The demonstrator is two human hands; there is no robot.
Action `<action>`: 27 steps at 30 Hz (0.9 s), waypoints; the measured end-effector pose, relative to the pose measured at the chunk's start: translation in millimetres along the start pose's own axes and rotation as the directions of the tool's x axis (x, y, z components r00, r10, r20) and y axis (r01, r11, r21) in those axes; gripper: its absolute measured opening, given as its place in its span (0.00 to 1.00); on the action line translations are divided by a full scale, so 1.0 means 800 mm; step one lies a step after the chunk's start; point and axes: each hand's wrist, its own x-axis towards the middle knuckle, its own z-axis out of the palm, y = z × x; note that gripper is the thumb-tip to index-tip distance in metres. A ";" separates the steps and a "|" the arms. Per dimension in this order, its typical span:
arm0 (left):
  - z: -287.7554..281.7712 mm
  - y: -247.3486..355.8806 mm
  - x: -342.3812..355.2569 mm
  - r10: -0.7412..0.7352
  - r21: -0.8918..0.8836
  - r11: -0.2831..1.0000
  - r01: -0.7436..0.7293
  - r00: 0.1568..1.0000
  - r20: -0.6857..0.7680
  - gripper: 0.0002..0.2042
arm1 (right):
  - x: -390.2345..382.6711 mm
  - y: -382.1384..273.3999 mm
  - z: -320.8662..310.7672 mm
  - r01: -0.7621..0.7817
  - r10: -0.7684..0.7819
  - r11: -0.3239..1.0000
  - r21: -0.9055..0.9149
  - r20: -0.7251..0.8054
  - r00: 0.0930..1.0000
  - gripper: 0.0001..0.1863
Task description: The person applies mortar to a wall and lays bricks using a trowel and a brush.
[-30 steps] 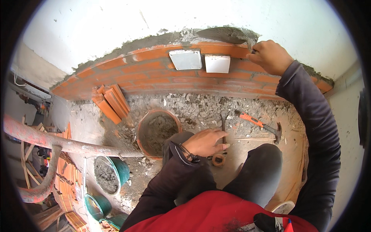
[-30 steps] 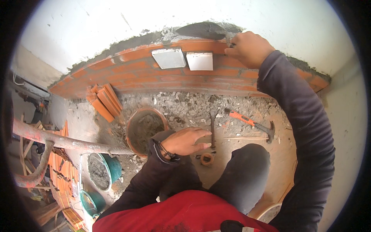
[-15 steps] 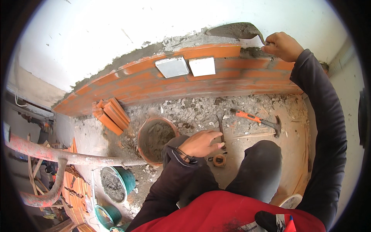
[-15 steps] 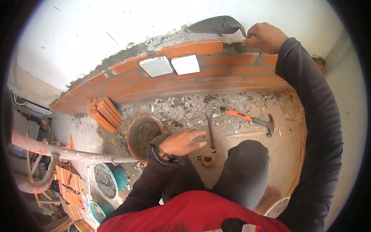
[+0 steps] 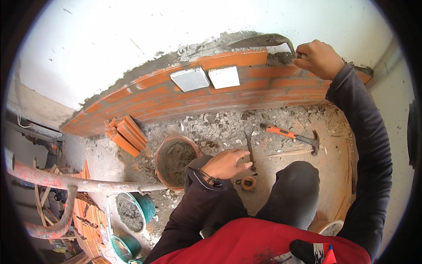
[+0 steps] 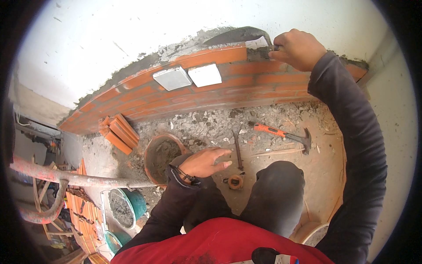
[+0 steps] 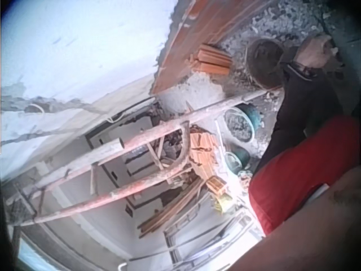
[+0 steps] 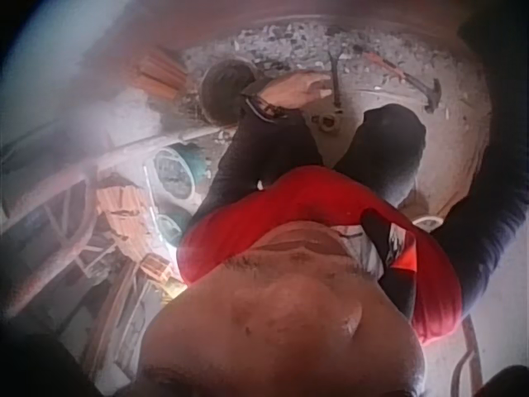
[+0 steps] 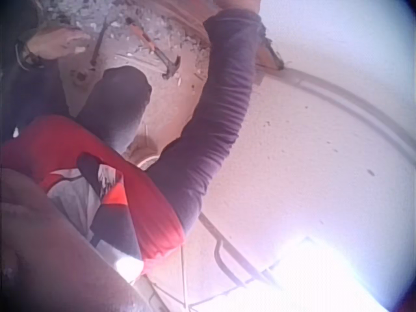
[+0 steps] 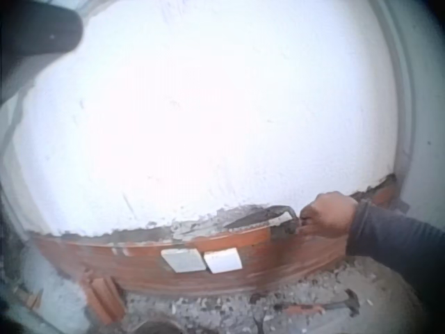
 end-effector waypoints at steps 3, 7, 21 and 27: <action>0.004 -0.004 0.003 0.024 0.016 1.000 -0.024 1.000 -0.006 0.28 | 0.000 -0.009 0.002 -0.024 0.024 0.999 -0.026 0.026 0.999 0.17; 0.004 -0.002 0.006 0.013 0.011 1.000 -0.013 1.000 0.005 0.28 | 0.001 -0.006 0.011 -0.057 0.056 0.997 -0.056 -0.021 0.998 0.17; 0.004 -0.003 0.009 -0.008 -0.010 1.000 0.009 1.000 0.012 0.29 | -0.019 -0.028 0.033 -0.020 0.016 0.999 -0.041 -0.088 0.996 0.16; 0.003 0.003 0.009 -0.006 0.020 1.000 0.006 1.000 0.001 0.28 | -0.023 -0.032 0.064 -0.087 0.081 0.995 -0.040 -0.126 0.989 0.17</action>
